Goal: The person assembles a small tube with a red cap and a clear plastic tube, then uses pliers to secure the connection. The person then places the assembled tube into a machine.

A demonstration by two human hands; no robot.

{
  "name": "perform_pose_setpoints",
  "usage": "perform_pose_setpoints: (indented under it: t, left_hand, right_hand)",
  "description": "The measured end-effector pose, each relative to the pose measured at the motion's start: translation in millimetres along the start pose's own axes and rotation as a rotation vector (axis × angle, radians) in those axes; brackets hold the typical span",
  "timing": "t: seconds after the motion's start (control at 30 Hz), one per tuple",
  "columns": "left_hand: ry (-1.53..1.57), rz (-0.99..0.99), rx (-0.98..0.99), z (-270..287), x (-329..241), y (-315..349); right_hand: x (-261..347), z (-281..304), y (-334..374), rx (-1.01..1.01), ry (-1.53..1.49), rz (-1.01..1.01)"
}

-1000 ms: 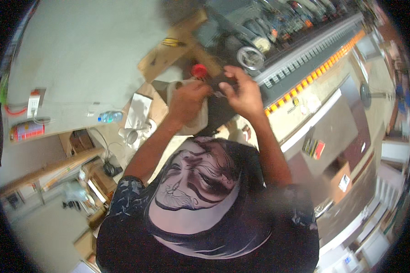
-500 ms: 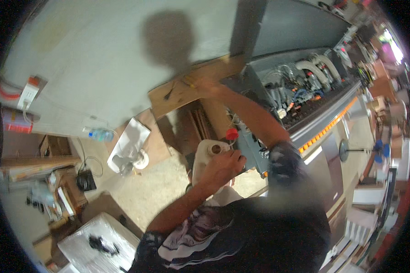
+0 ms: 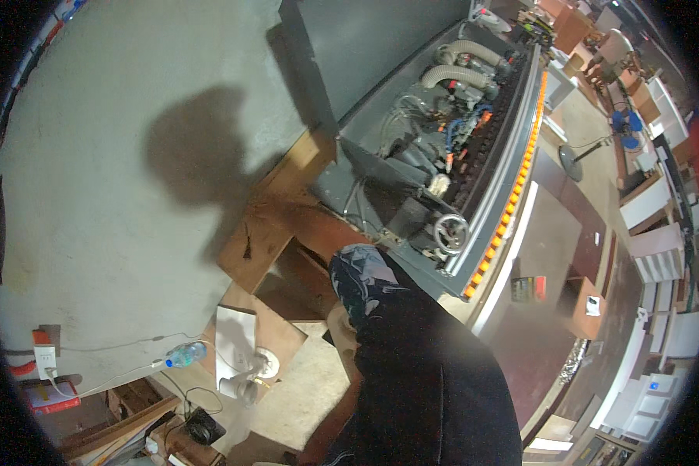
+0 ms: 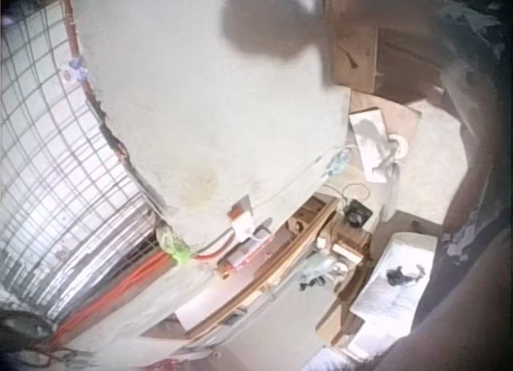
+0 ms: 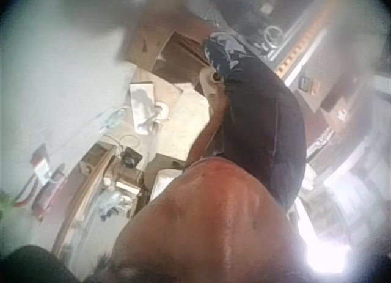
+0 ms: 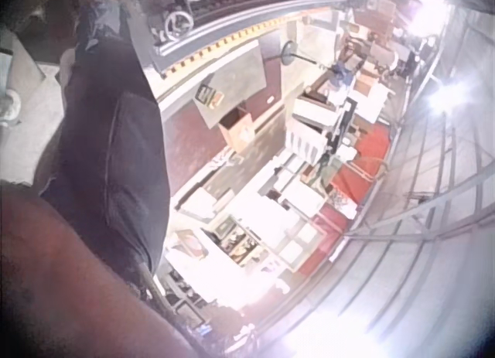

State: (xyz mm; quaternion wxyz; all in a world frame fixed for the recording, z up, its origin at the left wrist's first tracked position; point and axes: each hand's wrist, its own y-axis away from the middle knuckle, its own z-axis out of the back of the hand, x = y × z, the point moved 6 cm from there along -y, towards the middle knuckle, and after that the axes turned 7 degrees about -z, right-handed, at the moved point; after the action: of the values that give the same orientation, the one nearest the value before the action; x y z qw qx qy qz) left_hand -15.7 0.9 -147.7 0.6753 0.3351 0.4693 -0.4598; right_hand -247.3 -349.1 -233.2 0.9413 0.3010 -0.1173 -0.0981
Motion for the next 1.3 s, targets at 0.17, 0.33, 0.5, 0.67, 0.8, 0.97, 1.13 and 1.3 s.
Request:
perform_pose_setpoints:
  t: [0.17, 0.33, 0.5, 0.67, 0.8, 0.97, 1.13, 1.3]
  left_hand:
    - [-0.196, 0.054, 0.039, -14.2, 36.8, 15.5]
    - [-0.265, 0.076, 0.032, -12.9, 42.4, 5.7]
    - [-0.360, 0.065, 0.063, -19.0, 41.6, -14.0]
    - [-0.664, -0.142, 0.221, 31.4, -91.8, -74.2]
    - [-0.812, -0.384, 0.131, 32.5, -125.3, -81.1]
    - [-0.891, -0.330, 0.029, 48.8, -141.3, -71.7]
    - [-0.869, -0.342, -0.028, 43.5, -157.8, -78.4]
    - [-0.904, -0.325, -0.031, 43.0, -149.6, -72.4]
  right_hand:
    - [7.2, -4.5, -9.2, 0.001, -0.010, 0.033]
    - [14.6, -9.3, -9.0, 0.013, -0.003, 0.062]
    - [5.1, -16.5, 10.0, 0.041, -0.023, 0.068]
    - [-5.9, 0.5, 55.5, 0.007, -0.104, 0.149]
    - [-30.6, 58.9, 154.0, -0.166, -0.306, 0.364]
    - [-42.1, 145.8, 396.4, -0.522, -0.899, 0.757]
    - [-103.9, 89.4, 591.9, -0.728, -2.240, 1.005]
    - [-81.8, -25.8, 642.5, -0.391, -2.470, 0.797]
